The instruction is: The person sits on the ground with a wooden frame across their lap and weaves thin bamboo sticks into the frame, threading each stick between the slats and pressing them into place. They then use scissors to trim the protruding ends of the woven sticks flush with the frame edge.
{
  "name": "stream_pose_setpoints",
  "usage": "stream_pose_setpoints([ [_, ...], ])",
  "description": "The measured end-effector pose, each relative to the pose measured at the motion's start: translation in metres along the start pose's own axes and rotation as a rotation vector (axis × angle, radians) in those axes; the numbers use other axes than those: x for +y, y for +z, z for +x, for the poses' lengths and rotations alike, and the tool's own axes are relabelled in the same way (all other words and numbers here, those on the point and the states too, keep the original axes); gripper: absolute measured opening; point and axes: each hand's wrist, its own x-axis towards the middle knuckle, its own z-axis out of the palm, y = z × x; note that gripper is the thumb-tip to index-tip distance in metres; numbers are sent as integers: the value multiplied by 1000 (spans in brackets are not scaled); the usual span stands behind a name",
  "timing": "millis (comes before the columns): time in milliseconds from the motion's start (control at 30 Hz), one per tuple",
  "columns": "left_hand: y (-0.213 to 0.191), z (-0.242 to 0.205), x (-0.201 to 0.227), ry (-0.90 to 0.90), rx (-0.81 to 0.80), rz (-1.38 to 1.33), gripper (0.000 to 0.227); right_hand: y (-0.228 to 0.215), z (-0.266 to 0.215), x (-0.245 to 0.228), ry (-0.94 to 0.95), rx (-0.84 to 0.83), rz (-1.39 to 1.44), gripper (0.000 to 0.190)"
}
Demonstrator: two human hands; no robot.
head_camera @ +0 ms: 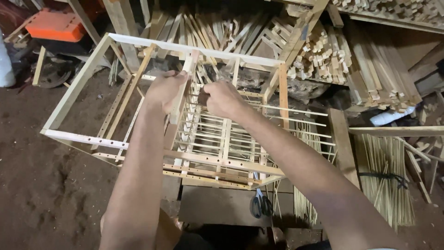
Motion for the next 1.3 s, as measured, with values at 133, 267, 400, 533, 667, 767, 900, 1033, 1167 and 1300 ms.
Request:
stream_pose_setpoints([
  [133,-3,-7,2,-3,-11,-42,64,9,1,8,-7,-3,81,16],
  [267,2,17,-9,-8,-15,-2,63,2,2,2,-1,-41,101,19],
  [400,-1,28,-12,-11,2,79,64,-8,2,-14,13,-24,103,19],
  [533,-4,-48,23,53,-24,111,42,-46,-29,-30,50,-83,61,11],
  [667,0,-83,6,1165,458,98,5,-106,-96,-17,133,84,111,22],
  [767,38,-194,20,1274,452,108,29,-169,-188,-8,222,328,297,20],
  [900,127,-299,-27,969,12,-132,10,-152,-281,85,-32,694,235,17],
  [1033,209,-335,-89,1087,-198,32,10,-67,-363,182,246,781,472,19],
  [1167,277,-300,-172,768,-371,348,8,67,-411,224,729,576,408,14],
  [1300,319,-219,-279,158,-527,749,32,160,-427,223,733,172,350,21],
])
